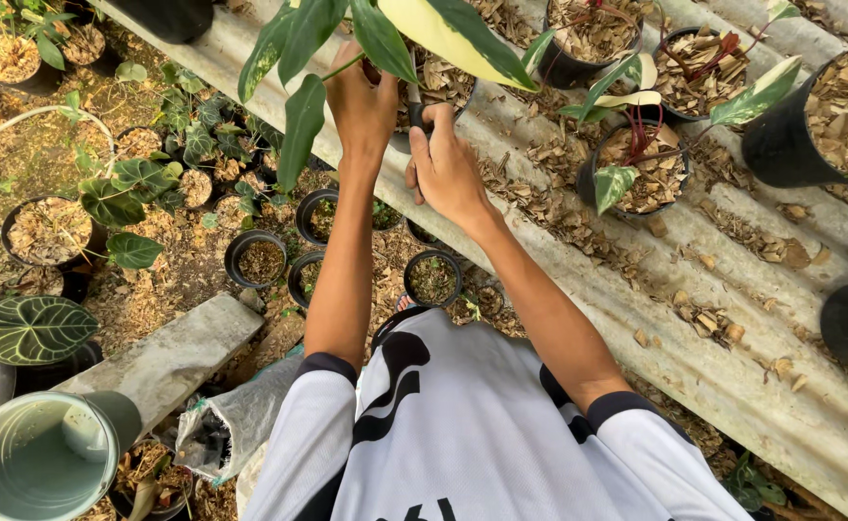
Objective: The person trims yellowing leaves from potted plants using a knife, then rearranges the pots along a slatted bench. They move a larger potted plant, adjust its soil, and tie its stem to a central support pole with string by hand.
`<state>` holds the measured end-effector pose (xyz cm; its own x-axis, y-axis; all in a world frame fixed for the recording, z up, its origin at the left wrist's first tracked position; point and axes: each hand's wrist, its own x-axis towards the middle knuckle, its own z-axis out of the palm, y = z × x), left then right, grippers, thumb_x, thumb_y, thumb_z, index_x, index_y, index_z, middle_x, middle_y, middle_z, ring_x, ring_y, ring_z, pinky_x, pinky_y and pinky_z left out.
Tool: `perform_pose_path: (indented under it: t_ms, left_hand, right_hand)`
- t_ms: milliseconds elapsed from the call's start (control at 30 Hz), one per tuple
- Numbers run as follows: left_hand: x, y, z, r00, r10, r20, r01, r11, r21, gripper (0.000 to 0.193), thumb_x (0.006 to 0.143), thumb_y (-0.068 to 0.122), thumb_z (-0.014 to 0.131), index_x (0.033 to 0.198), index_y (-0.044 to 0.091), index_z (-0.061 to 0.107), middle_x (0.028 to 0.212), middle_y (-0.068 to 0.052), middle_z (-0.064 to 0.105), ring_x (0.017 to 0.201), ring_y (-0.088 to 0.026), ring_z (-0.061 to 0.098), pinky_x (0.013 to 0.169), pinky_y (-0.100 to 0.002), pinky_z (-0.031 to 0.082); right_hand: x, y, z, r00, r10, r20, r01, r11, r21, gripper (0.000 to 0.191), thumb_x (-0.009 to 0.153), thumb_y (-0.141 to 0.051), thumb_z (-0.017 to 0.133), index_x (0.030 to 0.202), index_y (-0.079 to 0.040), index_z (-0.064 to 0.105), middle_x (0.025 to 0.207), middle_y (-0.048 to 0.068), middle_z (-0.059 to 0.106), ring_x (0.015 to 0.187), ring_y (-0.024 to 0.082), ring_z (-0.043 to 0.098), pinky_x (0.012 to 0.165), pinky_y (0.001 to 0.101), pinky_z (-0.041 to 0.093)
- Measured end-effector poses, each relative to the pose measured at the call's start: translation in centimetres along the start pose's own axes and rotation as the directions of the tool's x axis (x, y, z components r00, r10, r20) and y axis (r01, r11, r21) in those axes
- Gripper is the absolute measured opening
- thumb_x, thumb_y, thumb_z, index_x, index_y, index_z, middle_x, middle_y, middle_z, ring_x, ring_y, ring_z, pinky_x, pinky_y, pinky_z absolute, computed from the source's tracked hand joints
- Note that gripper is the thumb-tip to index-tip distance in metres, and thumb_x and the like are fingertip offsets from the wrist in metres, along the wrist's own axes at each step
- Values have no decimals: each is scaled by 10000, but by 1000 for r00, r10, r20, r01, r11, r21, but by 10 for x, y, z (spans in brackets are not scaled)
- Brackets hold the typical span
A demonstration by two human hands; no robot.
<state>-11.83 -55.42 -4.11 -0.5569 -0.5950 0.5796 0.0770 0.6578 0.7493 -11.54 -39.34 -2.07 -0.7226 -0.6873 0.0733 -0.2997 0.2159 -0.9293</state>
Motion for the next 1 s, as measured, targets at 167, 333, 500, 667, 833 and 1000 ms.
perform_pose_path:
  t_ms: [167,333,500,667,833,1000]
  left_hand:
    - [2,-1,-3,1000,2,10,-2,999,-32,192,965,153,750,926,-16,668,799,-87,647,605,-166,614,579,-335,477]
    - [4,-3,-6,998,67,-2,-67,997,-41,165,933,155,734,962,1,684,835,-79,665,636,-140,645,582,-308,517]
    - [5,-3,-9,999,38,23,-38,999,-14,187,936,159,755,888,0,668,780,-92,646,627,-170,612,593,-336,488]
    - [6,-4,-10,999,22,37,-20,998,-61,157,918,152,726,955,4,689,822,-86,682,642,-161,642,611,-323,520]
    - [7,-4,-11,998,60,20,-59,996,-63,149,918,151,734,947,14,682,841,-95,690,677,-198,659,638,-342,529]
    - [10,-1,-10,996,82,28,-81,996,-35,144,854,131,725,944,23,694,833,-103,719,688,-228,686,657,-363,548]
  right_hand:
    - [8,0,8,1000,-10,27,9,1000,19,168,1115,-216,400,1143,-64,334,586,55,635,418,178,630,404,345,491]
    - [11,1,17,999,6,32,-8,999,50,172,1113,-217,391,1139,-62,323,572,64,641,395,195,617,373,351,469]
    - [11,1,21,999,-38,-8,38,999,16,181,1122,-223,396,1137,-59,323,583,62,663,403,200,633,394,353,474]
    - [13,2,21,1000,-26,-14,26,999,26,178,1117,-222,387,1156,-59,329,587,59,663,404,205,635,395,354,484]
    - [12,2,27,998,-24,-59,24,1000,4,193,1105,-213,399,1178,-46,333,617,77,709,408,217,661,394,349,485]
    - [13,-2,49,981,-3,-193,26,993,117,225,1071,-161,411,1229,-15,346,639,120,730,445,235,711,386,367,551]
